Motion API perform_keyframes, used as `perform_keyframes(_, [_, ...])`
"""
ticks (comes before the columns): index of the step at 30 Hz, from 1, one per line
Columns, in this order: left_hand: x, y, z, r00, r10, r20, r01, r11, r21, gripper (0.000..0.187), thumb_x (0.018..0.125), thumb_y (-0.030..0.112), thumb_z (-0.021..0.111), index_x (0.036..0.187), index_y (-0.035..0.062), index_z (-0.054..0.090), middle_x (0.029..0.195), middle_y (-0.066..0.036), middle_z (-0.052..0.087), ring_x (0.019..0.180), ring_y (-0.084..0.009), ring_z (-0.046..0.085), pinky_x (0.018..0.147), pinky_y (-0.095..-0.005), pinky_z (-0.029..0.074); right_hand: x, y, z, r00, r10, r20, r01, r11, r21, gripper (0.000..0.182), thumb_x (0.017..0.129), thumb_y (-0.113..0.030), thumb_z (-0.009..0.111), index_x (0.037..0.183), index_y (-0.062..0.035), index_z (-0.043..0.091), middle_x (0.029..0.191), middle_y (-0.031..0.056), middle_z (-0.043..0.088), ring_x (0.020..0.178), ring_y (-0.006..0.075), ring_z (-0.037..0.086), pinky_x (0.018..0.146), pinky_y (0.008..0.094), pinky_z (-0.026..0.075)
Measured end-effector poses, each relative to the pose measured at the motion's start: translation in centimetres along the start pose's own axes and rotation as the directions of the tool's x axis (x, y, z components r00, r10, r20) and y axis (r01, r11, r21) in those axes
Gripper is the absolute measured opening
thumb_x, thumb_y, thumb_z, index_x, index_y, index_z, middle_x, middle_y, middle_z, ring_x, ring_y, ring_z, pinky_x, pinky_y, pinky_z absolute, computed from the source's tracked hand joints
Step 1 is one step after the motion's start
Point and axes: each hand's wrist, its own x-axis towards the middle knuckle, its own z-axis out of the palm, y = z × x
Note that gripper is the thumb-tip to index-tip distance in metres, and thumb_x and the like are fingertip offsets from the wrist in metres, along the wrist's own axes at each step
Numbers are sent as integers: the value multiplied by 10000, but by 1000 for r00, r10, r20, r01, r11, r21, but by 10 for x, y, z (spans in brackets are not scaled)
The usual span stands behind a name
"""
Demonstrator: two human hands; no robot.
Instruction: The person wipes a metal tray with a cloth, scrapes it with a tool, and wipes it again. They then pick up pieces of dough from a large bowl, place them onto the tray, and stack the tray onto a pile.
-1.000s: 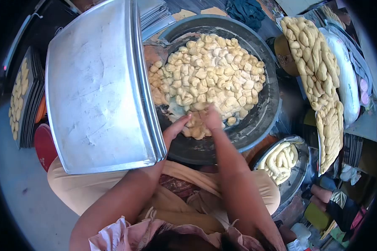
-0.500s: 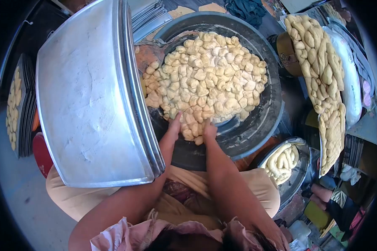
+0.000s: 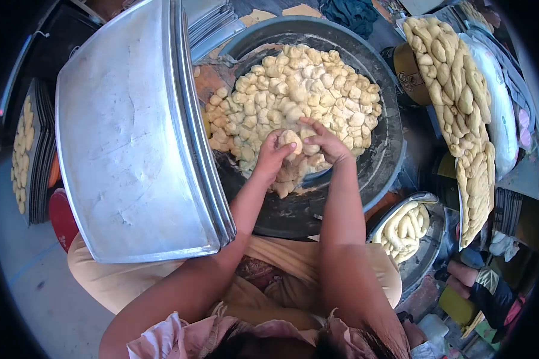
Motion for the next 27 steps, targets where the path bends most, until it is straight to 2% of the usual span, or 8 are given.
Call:
perform_keyframes(3, [-14,-6,-13,963,-151,-222,170,983,72,408,868,176,698,1191,1,522,887,1,595,699,-116,542,590,-258,446,6,-37,-3,960,-74,-271,-38,921,-388,543,814,-255,725,1270,-29,535,1121,121,599,1032,193,567,911,320,438])
perform_keyframes(8, [-31,-75,-94,909,25,-415,197,854,482,286,892,288,667,991,23,629,727,-12,568,622,-112,523,567,-278,428,52,-2,-43,744,-268,-612,227,963,-146,550,813,-364,727,1261,-80,579,1238,119,564,1171,270,486,1013,384,359])
perform_keyframes(11, [-31,-109,-135,871,150,-468,170,802,573,286,902,298,649,977,23,636,752,-36,593,649,-132,544,608,-285,446,79,77,-19,418,-661,-623,-299,548,-781,495,798,-359,726,1203,-97,616,1361,148,456,1236,329,433,1007,435,373])
perform_keyframes(13, [-35,-72,-118,836,-270,-478,395,900,182,273,917,278,632,1003,19,620,854,-38,610,721,-117,547,659,-268,449,55,89,28,578,-584,-570,-456,349,-819,471,774,-325,737,1166,-95,615,1429,168,347,1268,343,390,1008,482,373])
perform_keyframes(16, [-28,-79,-116,903,-137,-408,348,790,505,325,875,284,683,1037,6,636,938,-151,628,862,-222,599,757,-346,489,33,91,48,789,-440,-430,-305,327,-894,394,816,-205,701,1165,-66,581,1280,167,489,1154,297,497,932,480,472])
perform_keyframes(20, [-30,-80,-77,979,119,-165,-16,855,519,357,891,271,678,1127,16,597,1024,-116,606,929,-207,587,764,-336,496,32,55,15,964,9,-266,22,993,112,299,873,-41,607,1168,-29,561,961,88,623,775,171,650,631,300,598])
perform_keyframes(24, [-36,-26,-27,971,-209,-117,213,977,27,388,912,257,655,1212,32,555,1040,-56,602,929,-164,591,801,-293,489,10,-9,30,914,396,91,-371,904,-214,354,853,-135,673,1172,-24,566,942,54,637,795,158,639,675,306,577])
perform_keyframes(27, [-27,-27,-48,899,-435,50,422,892,163,339,906,249,657,1165,37,598,1088,-67,578,958,-165,589,818,-286,482,38,9,0,971,-55,-234,-89,821,-563,404,838,-251,701,1163,-38,586,915,38,644,801,167,641,736,313,545])
